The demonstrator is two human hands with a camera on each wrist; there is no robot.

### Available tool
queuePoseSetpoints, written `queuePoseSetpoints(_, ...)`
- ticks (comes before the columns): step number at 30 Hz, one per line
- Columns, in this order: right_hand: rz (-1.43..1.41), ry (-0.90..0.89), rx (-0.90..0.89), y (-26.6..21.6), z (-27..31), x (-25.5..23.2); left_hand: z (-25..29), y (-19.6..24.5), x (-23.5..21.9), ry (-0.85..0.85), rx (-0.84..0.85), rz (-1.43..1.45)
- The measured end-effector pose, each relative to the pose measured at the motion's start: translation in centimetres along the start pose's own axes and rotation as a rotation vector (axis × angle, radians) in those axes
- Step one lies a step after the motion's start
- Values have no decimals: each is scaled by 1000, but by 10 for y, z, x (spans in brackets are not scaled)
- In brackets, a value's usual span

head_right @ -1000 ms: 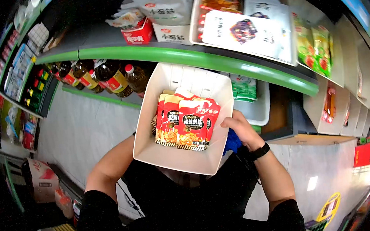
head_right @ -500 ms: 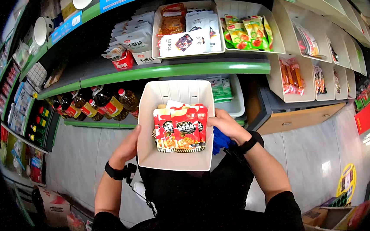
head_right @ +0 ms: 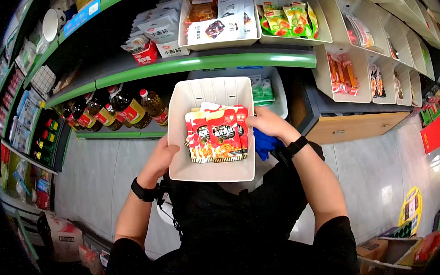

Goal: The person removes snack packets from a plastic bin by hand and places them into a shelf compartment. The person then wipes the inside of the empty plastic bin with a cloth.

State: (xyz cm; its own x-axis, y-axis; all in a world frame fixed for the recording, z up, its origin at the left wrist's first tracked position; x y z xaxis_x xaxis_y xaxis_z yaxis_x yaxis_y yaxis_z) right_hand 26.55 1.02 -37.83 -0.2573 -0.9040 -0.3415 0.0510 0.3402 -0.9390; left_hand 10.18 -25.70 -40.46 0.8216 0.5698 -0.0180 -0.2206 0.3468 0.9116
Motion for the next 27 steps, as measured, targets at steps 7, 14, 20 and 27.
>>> queuePoseSetpoints(7, 53, 3, -103, 20, -17, -4, -3, 10, 3, 85, -112, 36)
queuePoseSetpoints(14, 87, -71, -160, 39, -49, -6, -2, 25, -7, 179, -147, 46)
queuePoseSetpoints(20, 108, -160, -150, 57, -68, -9, -32, 38, -12, 126, -209, 119)
queuePoseSetpoints(27, 88, -67, -75, 61, -61, -41, -110, 41, 1, 8, -208, 105)
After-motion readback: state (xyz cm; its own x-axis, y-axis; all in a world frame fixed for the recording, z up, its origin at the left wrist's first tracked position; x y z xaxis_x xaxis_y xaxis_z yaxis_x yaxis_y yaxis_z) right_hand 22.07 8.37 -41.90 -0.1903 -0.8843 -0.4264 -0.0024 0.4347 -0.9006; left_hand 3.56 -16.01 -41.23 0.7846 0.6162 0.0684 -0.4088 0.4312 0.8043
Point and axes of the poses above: each hand's wrist, its own z-axis away from the middle knuckle, its own x-axis out of the palm, y = z × x, the point moved 3 cm from there along -z, towards the middle knuckle, and after that the axes turned 14 degrees about -x, right-handed, at the moved point
